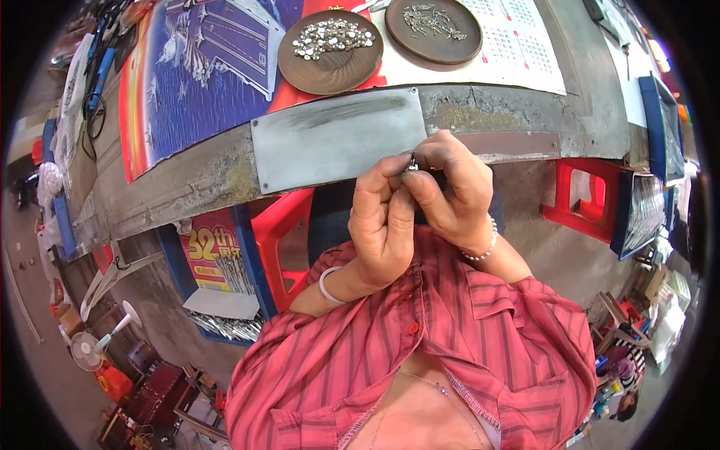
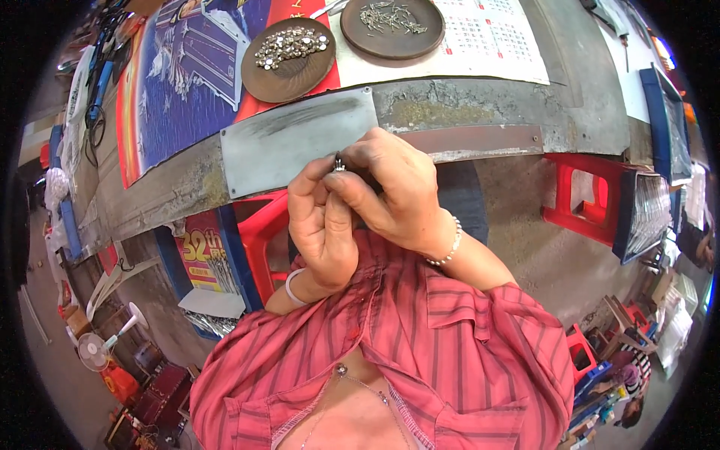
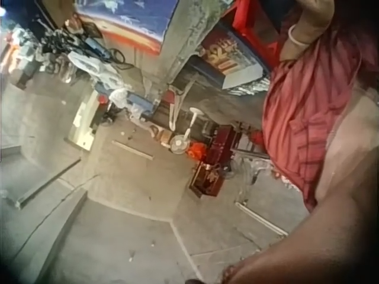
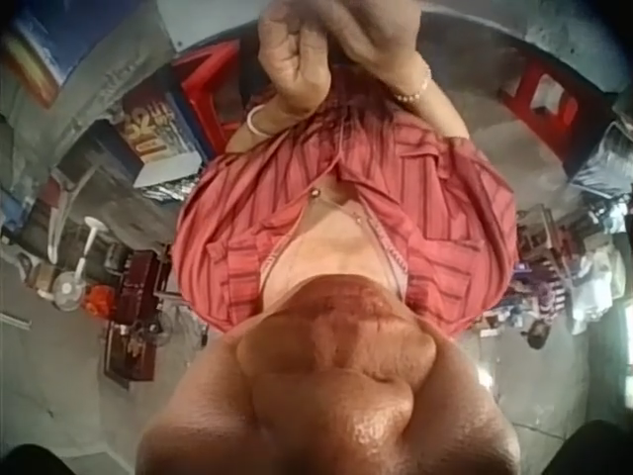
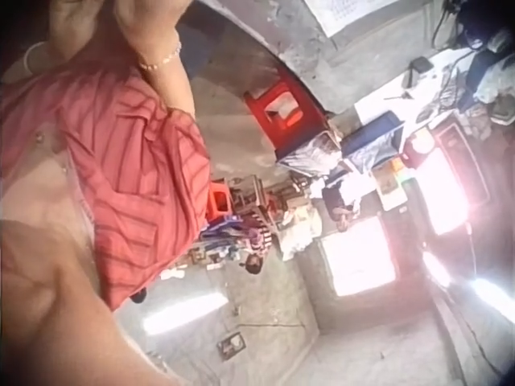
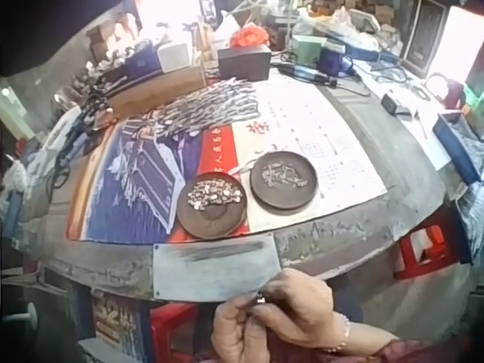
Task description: Assembling small metal pins and components by hand at a workbench.
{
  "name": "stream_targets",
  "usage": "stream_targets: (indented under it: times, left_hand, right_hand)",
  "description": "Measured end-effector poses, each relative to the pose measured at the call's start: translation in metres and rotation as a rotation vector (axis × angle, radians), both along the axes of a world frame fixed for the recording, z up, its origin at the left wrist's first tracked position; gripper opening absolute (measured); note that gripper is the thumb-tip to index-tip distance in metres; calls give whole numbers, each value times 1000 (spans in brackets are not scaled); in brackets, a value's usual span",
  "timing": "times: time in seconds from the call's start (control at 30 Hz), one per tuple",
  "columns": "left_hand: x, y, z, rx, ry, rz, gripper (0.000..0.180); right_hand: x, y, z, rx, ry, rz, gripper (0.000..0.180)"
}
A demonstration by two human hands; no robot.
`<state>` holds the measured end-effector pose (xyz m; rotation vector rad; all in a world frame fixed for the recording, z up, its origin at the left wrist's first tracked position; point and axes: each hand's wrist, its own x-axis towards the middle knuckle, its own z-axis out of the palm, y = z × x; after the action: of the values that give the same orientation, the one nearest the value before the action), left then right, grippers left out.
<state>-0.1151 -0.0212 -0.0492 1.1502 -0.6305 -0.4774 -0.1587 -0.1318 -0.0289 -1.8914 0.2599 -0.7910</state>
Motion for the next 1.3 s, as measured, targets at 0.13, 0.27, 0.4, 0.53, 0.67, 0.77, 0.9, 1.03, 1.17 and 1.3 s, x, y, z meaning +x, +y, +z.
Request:
stream_targets:
  times: [0.13,0.27,0.4,0.53,0.67,0.77,0.9,1.03,1.17,1.3]
  left_hand:
    - [2,4,-3,20,0,-20,33]
    - [-1,6,-5,46,31,12,31]
    - [-1,5,-2,27,63,1,30]
    - [-2,8,-4,-11,32,28,30]
    - [0,10,-6,4,-18,4,30]
    - [-1,9,-4,-7,34,-14,30]
    - [-3,6,2,-4,102,-3,31]
    - [6,6,8,-103,219,-93,30]
    - [11,17,8,-55,254,-109,31]
    - [12,21,7,-25,193,-97,32]
  right_hand:
    - [8,7,-14,-284,-130,-166,15]
    - [2,14,-2,41,81,-98,13]
    - [-4,6,-1,170,-51,-32,5]
    - [1,12,-11,-70,-155,-113,15]
    - [1,16,-11,-253,-127,-158,16]
    - [-3,23,-10,-255,-62,-212,14]
    - [-8,17,4,339,48,-26,6]
    - [-15,5,12,474,17,63,13]
    - [-9,18,-5,196,-3,-1,14]
    - [-2,26,-17,-122,-25,-111,16]
